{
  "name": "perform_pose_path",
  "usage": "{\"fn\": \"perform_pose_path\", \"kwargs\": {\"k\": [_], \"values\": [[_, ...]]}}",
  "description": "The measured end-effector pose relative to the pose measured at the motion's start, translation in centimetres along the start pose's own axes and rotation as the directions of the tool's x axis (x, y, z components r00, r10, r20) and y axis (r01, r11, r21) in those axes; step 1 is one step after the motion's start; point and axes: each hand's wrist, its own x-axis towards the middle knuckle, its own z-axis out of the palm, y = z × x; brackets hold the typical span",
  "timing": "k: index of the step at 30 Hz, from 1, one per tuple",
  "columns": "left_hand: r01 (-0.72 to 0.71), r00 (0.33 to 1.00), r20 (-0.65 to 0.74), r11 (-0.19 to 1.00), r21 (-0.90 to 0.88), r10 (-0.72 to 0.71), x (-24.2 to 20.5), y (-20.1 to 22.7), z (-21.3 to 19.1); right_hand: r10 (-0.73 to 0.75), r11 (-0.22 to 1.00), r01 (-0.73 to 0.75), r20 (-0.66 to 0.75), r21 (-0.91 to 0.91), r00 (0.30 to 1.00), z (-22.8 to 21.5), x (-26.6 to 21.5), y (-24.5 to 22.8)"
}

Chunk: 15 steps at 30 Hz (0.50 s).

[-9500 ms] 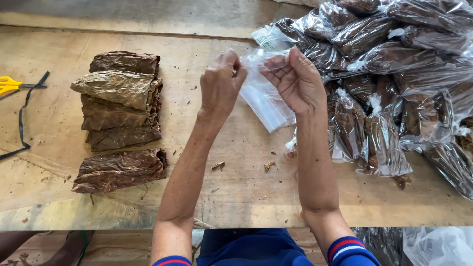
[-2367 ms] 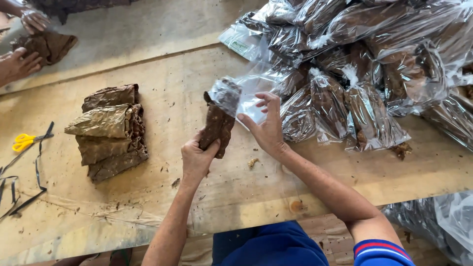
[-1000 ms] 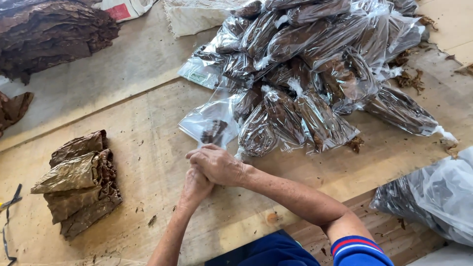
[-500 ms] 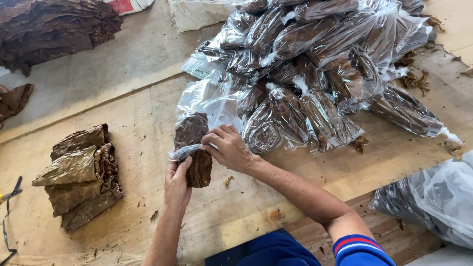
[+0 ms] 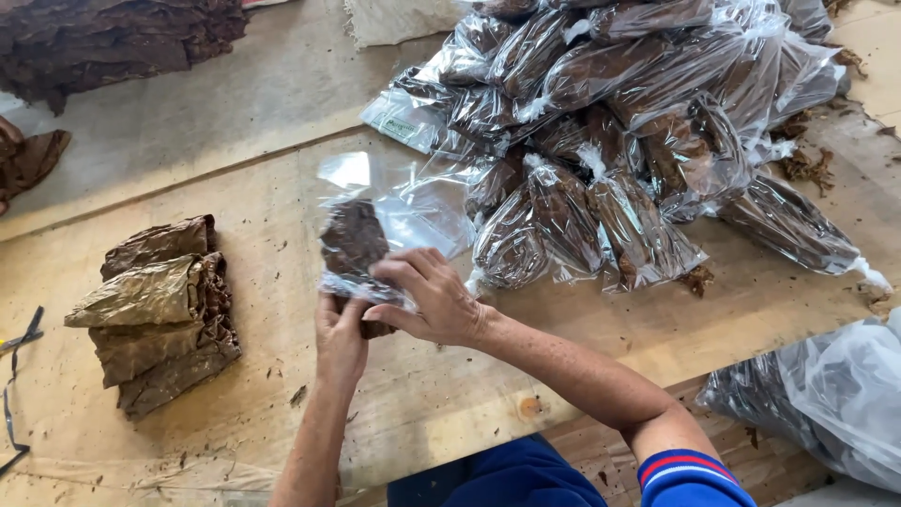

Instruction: The person places dried brown leaves into clear plastic bags, seals them, and stacks them on the table. The person repeats this process for multiple leaf bundles.

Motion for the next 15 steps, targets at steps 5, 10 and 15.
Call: {"fn": "perform_pose_path", "kwargs": {"k": [5,10,15], "values": [[-0.069,0.989,0.144,0.964,0.256,0.032,0.1,-3.8,-1.2,0.08,0.995,-0.076,0.056,-0.059,0.995,1.3,1.6,-0.8],[-0.097,0.974,0.226,0.942,0.321,0.023,0.2,-3.8,-1.4,0.102,0.994,-0.099,0.066,-0.045,0.993,4.5,0.6,-0.1],[-0.122,0.976,0.216,0.877,0.465,0.021,0.1,-2.5,-0.1,0.59,-0.307,0.057,-0.143,-0.95,0.794,13.9,-0.7,-7.2]]}}
